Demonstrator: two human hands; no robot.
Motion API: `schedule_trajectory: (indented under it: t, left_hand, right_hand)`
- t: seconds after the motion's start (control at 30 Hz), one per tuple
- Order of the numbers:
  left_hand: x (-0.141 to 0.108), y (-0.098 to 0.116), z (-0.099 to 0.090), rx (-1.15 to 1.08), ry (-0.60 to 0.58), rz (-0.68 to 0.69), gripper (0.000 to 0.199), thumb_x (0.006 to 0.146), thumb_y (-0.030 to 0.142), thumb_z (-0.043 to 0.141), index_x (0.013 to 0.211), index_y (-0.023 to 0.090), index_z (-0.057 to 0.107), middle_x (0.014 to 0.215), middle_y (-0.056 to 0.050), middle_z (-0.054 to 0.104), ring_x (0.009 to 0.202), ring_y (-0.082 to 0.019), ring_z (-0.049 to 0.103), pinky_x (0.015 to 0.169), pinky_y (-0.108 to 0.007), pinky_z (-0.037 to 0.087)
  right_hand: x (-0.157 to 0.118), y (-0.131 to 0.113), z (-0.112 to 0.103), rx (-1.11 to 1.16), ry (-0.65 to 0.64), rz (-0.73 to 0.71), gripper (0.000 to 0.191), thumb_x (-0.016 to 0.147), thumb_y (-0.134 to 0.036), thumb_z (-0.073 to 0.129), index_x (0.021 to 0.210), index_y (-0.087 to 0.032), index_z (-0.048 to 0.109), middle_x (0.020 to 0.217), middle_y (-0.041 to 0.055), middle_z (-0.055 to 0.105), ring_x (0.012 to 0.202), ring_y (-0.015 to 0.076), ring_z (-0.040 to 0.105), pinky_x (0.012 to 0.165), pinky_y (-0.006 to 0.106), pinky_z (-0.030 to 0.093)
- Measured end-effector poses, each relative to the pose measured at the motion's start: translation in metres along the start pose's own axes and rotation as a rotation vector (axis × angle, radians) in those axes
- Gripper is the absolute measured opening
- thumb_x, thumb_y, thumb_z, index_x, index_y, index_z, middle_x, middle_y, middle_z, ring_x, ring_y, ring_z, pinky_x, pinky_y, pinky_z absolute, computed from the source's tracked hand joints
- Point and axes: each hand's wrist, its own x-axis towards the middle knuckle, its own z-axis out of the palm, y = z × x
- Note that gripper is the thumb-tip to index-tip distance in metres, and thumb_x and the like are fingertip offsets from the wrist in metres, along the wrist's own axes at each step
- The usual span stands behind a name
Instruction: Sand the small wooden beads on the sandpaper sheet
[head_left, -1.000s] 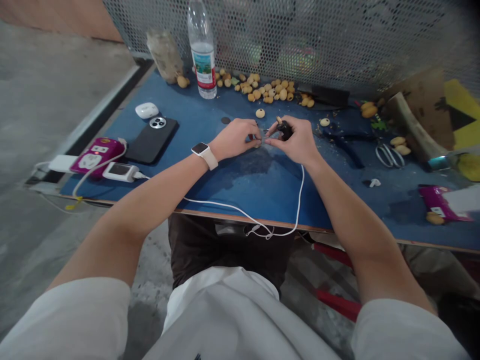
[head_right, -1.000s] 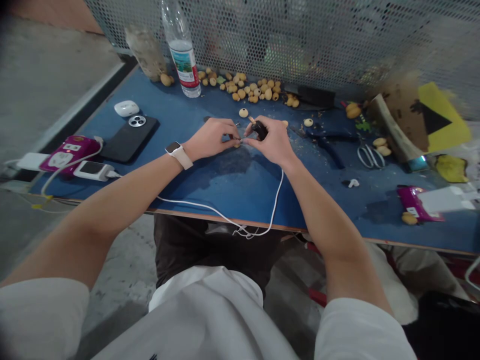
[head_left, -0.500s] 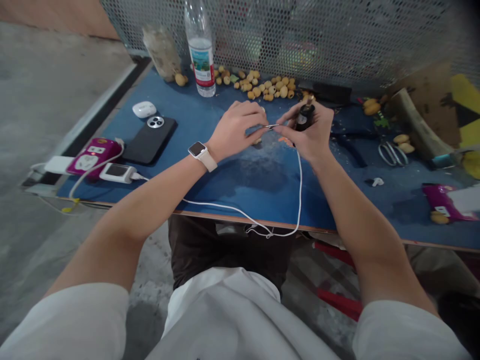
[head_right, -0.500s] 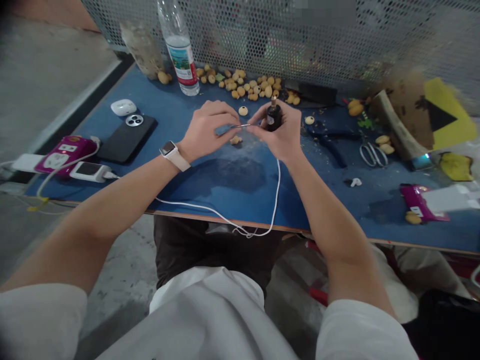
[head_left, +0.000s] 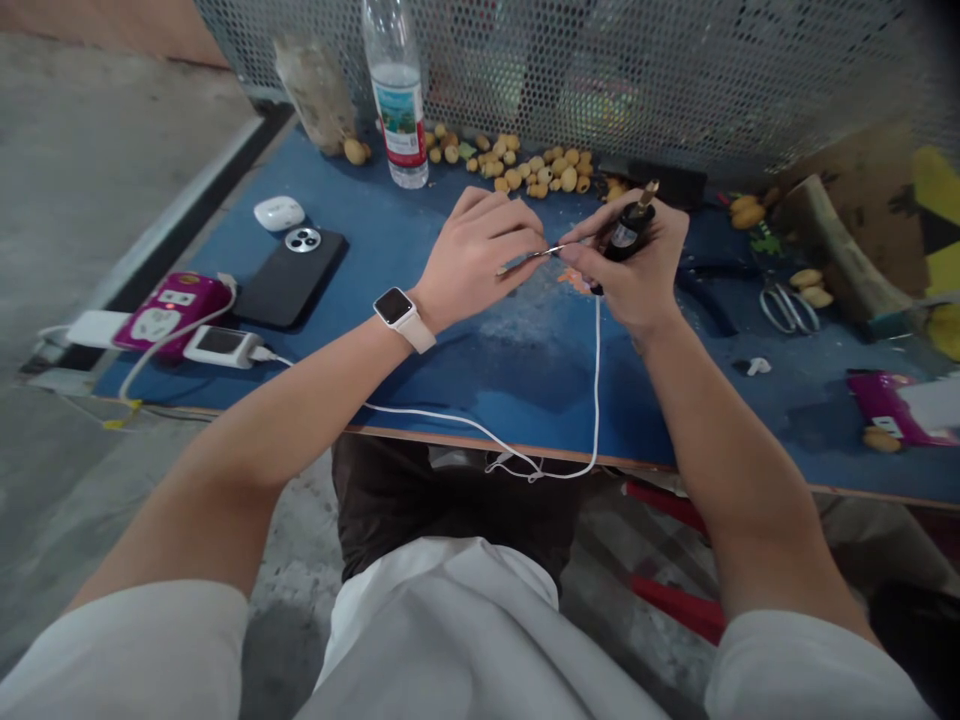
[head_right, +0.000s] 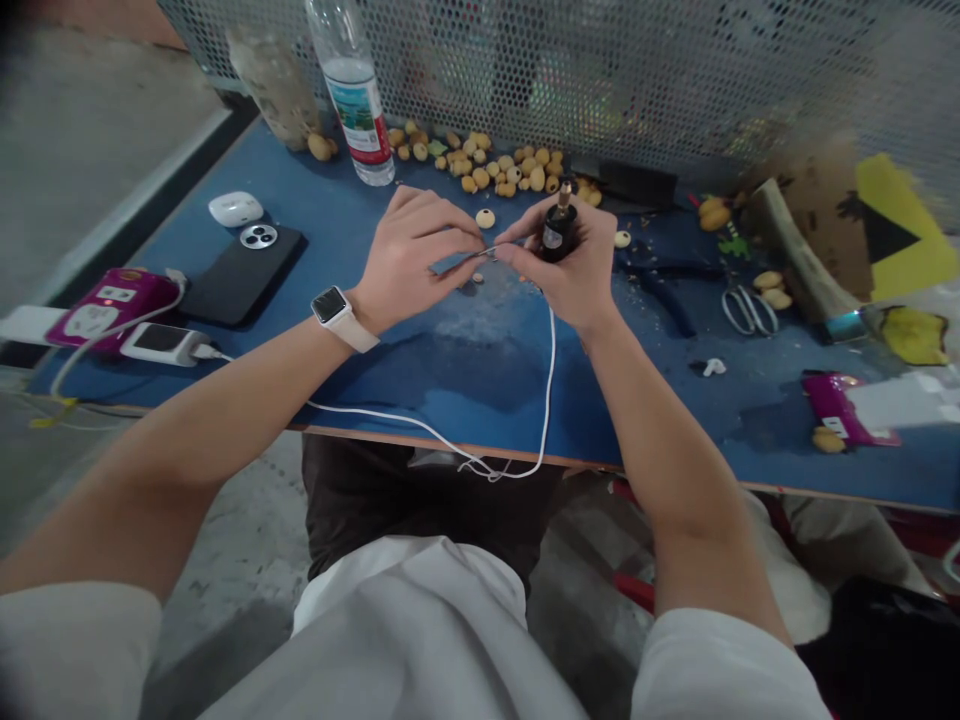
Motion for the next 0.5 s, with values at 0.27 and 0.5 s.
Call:
schedule_trajectory:
  t: [0.27,0.5]
  left_hand:
    - [0.001,0.0,-0.002,-0.002,0.006,-0.003,0.038,0.132,0.057,0.051,0.131,0.04,0.086,0.137,-0.009,0.088,0.134,-0.033,0.08,0.125,-0.062,0.058]
    - [0.001,0.001,-0.004,0.005,-0.019,-0.059,0.039,0.131,0.055,0.051,0.133,0.039,0.086,0.139,-0.011,0.087,0.138,-0.036,0.079,0.12,-0.066,0.06]
  right_hand:
    - [-0.002,0.004,-0.005,-0.007,-0.036,0.102,0.054,0.07,-0.074,0.115,0.089,-0.039,0.079,0.097,0.0055,0.089,0.082,0.0349,0.081,0.075,0.062,0.073]
    - [0.002,0.006,-0.015,-0.064,-0.067,0.172,0.05,0.072,-0.081,0.11,0.094,-0.045,0.083,0.093,0.0038,0.089,0.095,0.0395,0.084,0.078,0.066,0.071]
